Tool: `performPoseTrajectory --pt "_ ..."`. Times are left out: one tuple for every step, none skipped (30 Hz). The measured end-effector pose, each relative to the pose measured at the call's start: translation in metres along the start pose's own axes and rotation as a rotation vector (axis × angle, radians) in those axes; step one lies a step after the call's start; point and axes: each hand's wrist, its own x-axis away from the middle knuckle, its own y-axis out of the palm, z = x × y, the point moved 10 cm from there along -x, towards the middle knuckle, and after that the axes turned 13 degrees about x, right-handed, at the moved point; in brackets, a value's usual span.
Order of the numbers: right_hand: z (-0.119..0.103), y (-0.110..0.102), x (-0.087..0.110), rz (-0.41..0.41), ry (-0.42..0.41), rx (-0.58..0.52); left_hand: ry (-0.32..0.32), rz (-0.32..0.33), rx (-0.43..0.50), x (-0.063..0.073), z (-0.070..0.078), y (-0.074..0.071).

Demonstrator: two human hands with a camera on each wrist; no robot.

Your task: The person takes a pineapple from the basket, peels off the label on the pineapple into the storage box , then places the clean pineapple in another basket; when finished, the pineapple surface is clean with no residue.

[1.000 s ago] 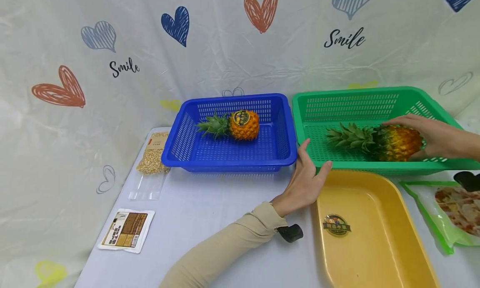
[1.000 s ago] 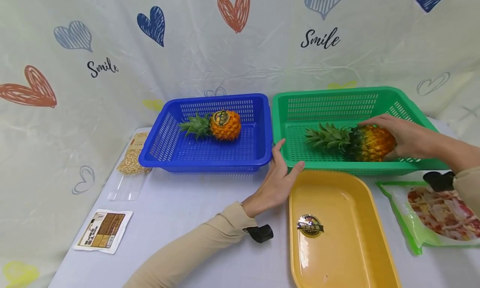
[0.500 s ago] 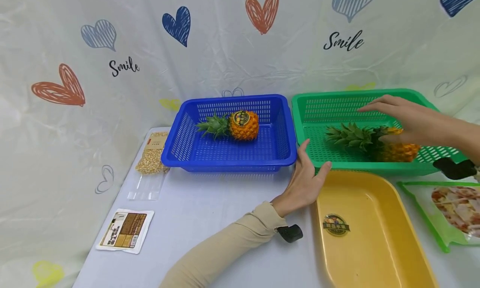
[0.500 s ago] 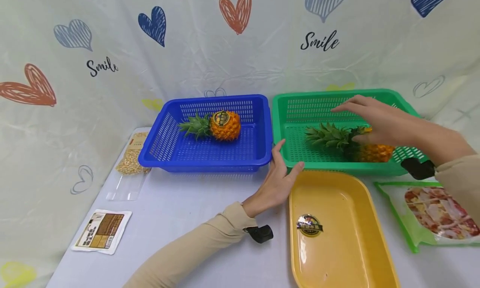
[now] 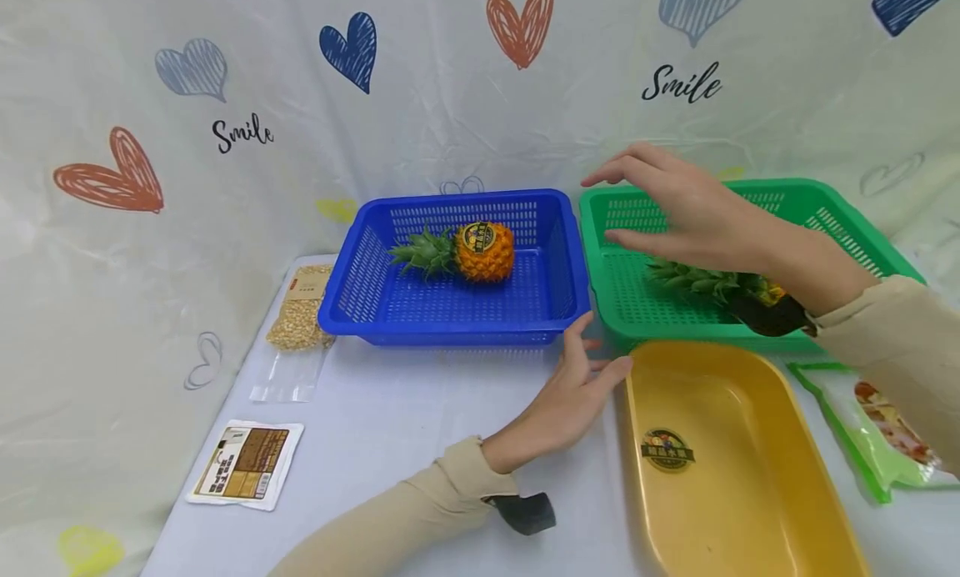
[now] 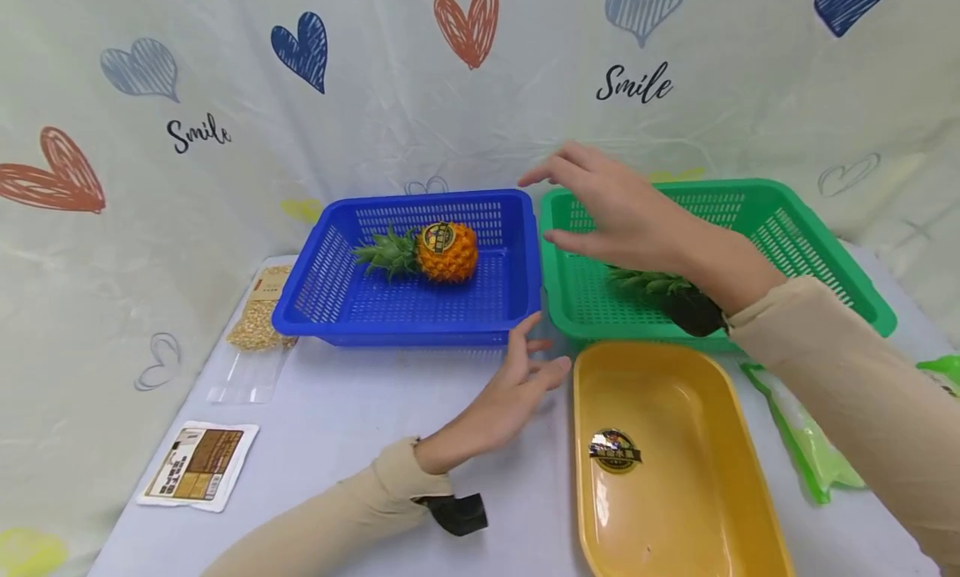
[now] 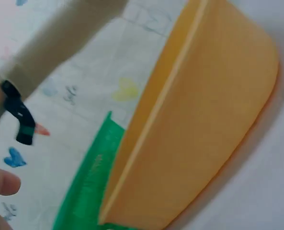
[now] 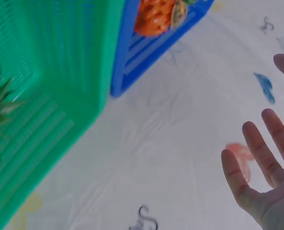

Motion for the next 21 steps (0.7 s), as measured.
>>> performPoseTrajectory --pt "-0.004 0.003 -0.006 -0.006 -0.008 -0.018 -0.012 -0.021 -0.004 0.008 0.004 -0.007" --pt "-0.008 0.007 -0.011 -0.008 -0.015 -0.03 -0.018 -0.036 -0.019 0.016 0.009 -0.016" --pt "-0.011 0.01 -0.017 -0.01 -0.018 -0.042 -0.008 -0.048 -0.027 0.024 0.015 -0.026" --pt "-0.013 0.014 -0.021 -0.009 -0.019 -0.055 0.014 -0.051 -0.041 0.032 0.023 -0.038" --pt "-0.014 0.018 -0.026 -0.007 -0.02 -0.063 0.046 -0.044 -0.068 0.039 0.032 -0.051" --pt "-0.015 0.021 -0.031 -0.005 -0.017 -0.07 0.076 -0.024 -0.102 0.045 0.041 -0.066" --pt "-0.015 0.024 -0.035 -0.003 -0.009 -0.082 0.112 0.009 -0.147 0.052 0.049 -0.082" --pt "-0.015 0.027 -0.039 -0.001 -0.002 -0.093 0.151 0.054 -0.205 0.058 0.058 -0.1" --pt "-0.014 0.031 -0.043 -0.002 0.007 -0.104 0.188 0.111 -0.275 0.064 0.066 -0.118" --pt "-0.013 0.034 -0.047 -0.01 0.022 -0.119 0.22 0.175 -0.35 0.069 0.072 -0.137" --pt "-0.012 0.038 -0.052 -0.022 0.039 -0.135 0.241 0.241 -0.429 0.074 0.077 -0.155" --pt "-0.009 0.041 -0.056 -0.038 0.06 -0.156 0.239 0.305 -0.497 0.079 0.079 -0.173" --pt "-0.007 0.045 -0.06 -0.056 0.081 -0.177 0.235 0.368 -0.553 0.084 0.081 -0.19" --pt "-0.004 0.049 -0.064 -0.072 0.1 -0.194 0.23 0.423 -0.594 0.087 0.081 -0.206" --pt "-0.001 0.052 -0.069 -0.089 0.119 -0.208 0.224 0.47 -0.623 0.09 0.081 -0.221" --pt "0.002 0.056 -0.073 -0.104 0.136 -0.222 0.222 0.51 -0.637 0.092 0.08 -0.235" --pt "0.005 0.06 -0.077 -0.112 0.145 -0.236 0.217 0.544 -0.646 0.094 0.078 -0.247" --pt "0.008 0.065 -0.081 -0.119 0.152 -0.252 0.213 0.573 -0.642 0.096 0.075 -0.258" --pt "0.01 0.069 -0.085 -0.122 0.157 -0.266 0.216 0.6 -0.636 0.097 0.072 -0.268" --pt "0.013 0.074 -0.09 -0.123 0.161 -0.282 0.215 0.622 -0.63 0.098 0.068 -0.276" --pt "0.015 0.079 -0.093 -0.125 0.168 -0.296 0.214 0.641 -0.622 0.098 0.064 -0.283"
